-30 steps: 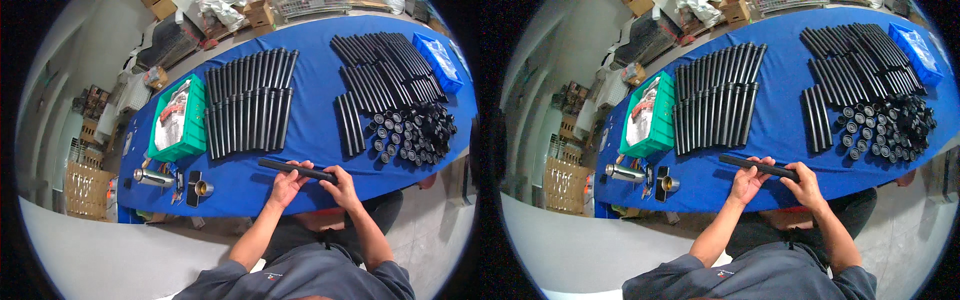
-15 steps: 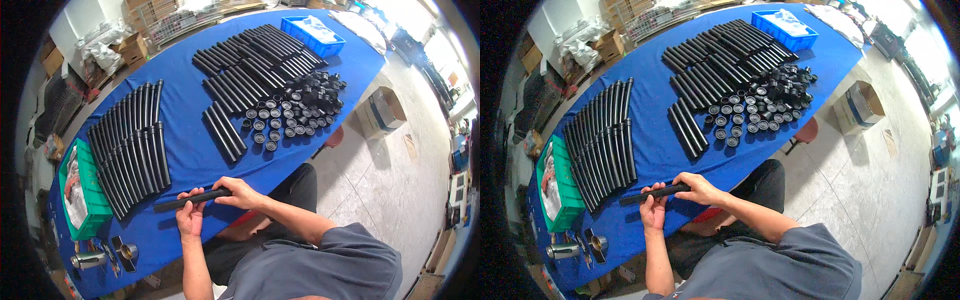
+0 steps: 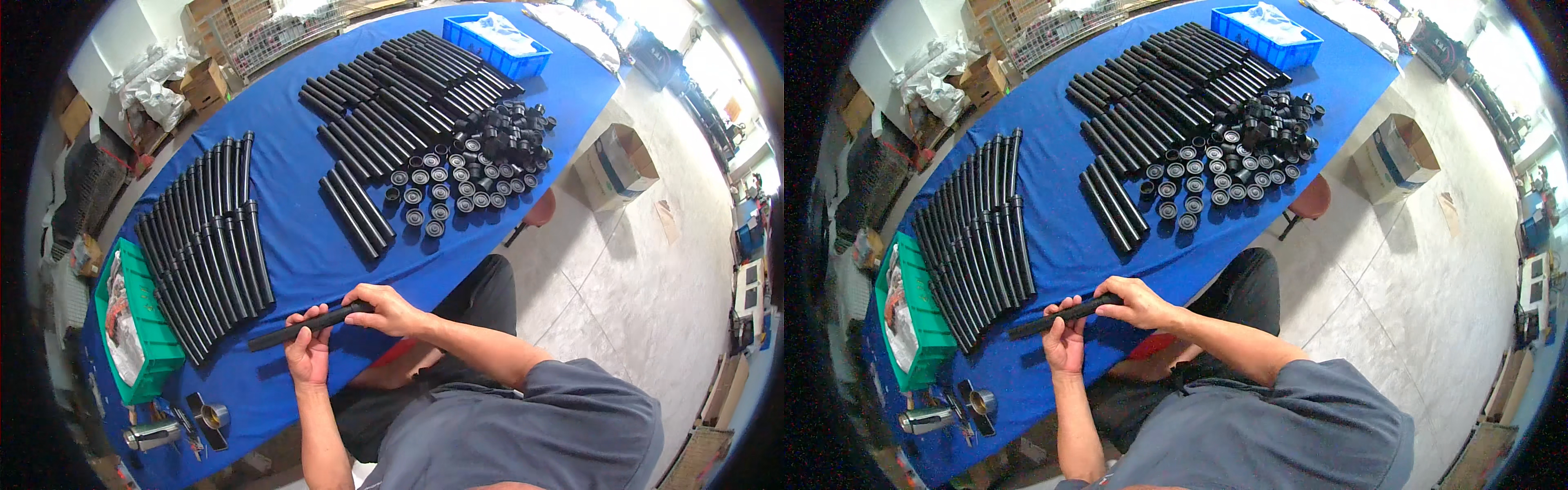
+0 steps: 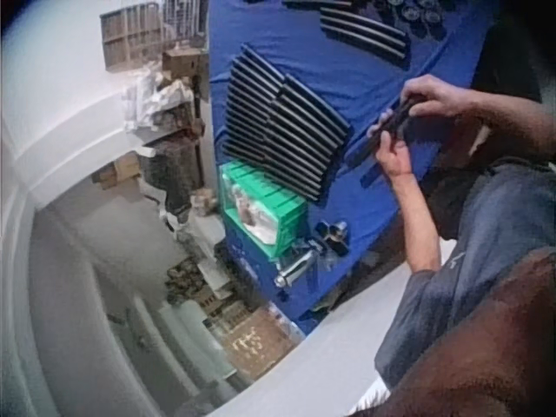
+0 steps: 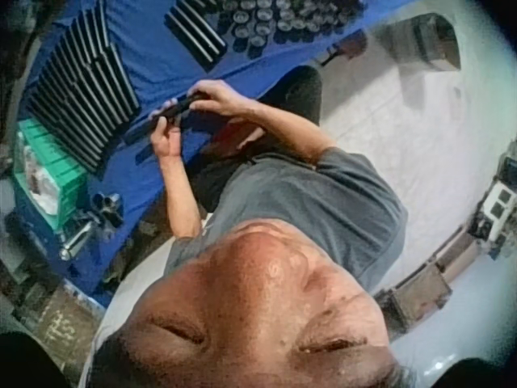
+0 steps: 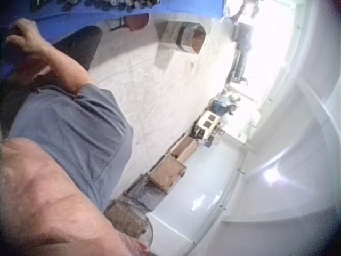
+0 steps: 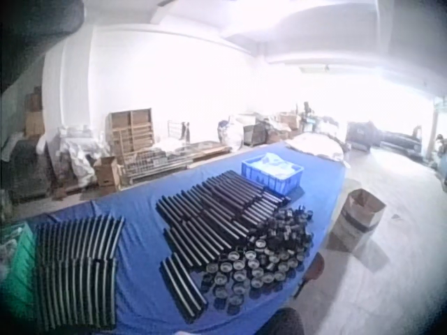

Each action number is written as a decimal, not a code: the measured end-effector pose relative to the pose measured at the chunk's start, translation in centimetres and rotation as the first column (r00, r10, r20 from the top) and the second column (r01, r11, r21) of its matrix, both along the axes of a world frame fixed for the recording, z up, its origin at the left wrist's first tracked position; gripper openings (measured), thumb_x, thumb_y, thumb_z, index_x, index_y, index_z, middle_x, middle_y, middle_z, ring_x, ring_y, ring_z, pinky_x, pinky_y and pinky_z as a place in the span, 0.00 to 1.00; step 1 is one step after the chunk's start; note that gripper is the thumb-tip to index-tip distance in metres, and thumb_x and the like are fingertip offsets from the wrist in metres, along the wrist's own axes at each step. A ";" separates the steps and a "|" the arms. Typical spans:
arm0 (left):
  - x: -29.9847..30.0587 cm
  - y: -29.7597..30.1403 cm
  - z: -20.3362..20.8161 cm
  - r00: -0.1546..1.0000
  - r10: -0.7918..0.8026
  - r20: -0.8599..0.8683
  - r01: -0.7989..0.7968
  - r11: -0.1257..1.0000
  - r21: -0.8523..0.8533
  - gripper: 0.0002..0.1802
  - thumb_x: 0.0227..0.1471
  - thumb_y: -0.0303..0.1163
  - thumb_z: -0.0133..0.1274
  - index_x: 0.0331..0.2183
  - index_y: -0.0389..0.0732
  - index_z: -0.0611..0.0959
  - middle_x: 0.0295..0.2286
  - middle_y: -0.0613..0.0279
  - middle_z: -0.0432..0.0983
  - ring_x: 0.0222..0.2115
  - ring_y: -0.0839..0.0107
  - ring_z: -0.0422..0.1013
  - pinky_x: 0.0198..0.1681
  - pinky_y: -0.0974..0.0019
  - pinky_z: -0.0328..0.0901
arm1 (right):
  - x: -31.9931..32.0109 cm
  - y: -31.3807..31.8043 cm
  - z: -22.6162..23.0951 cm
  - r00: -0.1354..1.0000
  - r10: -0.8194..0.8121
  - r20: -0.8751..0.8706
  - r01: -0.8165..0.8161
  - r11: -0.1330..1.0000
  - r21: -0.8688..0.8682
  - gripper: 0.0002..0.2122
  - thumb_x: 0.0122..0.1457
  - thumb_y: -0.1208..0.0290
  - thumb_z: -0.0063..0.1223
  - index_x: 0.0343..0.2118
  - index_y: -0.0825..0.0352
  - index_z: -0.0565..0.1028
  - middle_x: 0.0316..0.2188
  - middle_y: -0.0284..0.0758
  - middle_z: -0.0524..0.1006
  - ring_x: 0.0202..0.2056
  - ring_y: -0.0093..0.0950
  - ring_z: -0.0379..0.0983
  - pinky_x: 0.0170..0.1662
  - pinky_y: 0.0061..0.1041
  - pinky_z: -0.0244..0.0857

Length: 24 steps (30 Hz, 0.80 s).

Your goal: The person assembles black plastic irrigation tubes and caps into units by hand on a table.

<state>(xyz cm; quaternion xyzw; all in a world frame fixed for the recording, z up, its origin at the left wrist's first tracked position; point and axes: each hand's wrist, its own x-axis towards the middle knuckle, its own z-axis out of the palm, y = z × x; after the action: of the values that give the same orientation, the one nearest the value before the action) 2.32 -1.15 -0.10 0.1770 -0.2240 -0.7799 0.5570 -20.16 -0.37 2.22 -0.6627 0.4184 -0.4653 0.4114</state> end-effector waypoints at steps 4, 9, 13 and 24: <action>-0.4 -0.1 0.5 0.998 0.036 0.051 -0.037 0.999 0.022 0.15 0.54 0.23 0.55 0.45 0.39 0.77 0.49 0.44 0.73 0.55 0.49 0.66 0.57 0.46 0.66 | 0.4 0.0 -0.4 0.999 -0.053 0.010 0.054 0.996 -0.066 0.15 0.54 0.66 0.63 0.41 0.69 0.74 0.31 0.40 0.75 0.33 0.36 0.73 0.37 0.32 0.66; -0.2 0.1 -0.1 1.000 0.010 0.017 -0.010 1.000 -0.011 0.14 0.56 0.26 0.55 0.45 0.39 0.77 0.49 0.44 0.73 0.55 0.49 0.67 0.57 0.45 0.66 | -0.2 0.0 0.3 1.000 0.010 -0.015 -0.010 1.000 -0.016 0.16 0.54 0.66 0.63 0.41 0.69 0.74 0.33 0.41 0.75 0.36 0.37 0.74 0.38 0.33 0.66; -0.4 0.1 0.4 0.999 0.031 -0.033 -0.029 0.998 0.053 0.14 0.55 0.25 0.55 0.45 0.38 0.76 0.48 0.43 0.74 0.54 0.48 0.68 0.56 0.46 0.67 | -0.3 0.0 0.5 0.998 0.069 0.004 -0.069 0.997 0.030 0.17 0.53 0.67 0.62 0.42 0.69 0.73 0.31 0.41 0.75 0.34 0.37 0.74 0.37 0.33 0.67; -0.3 0.0 0.4 0.999 0.022 -0.035 -0.020 0.997 0.069 0.13 0.56 0.25 0.54 0.45 0.38 0.77 0.48 0.44 0.74 0.54 0.49 0.68 0.57 0.44 0.66 | -0.2 -0.1 0.5 0.997 0.076 0.026 -0.079 0.992 0.099 0.16 0.53 0.67 0.61 0.41 0.70 0.72 0.31 0.41 0.74 0.33 0.37 0.73 0.36 0.34 0.66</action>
<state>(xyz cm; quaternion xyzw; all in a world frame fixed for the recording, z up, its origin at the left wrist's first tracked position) 2.01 -1.14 0.30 0.1844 -0.1854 -0.7842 0.5627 -20.36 -0.52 2.69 -0.6517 0.4105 -0.4349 0.4665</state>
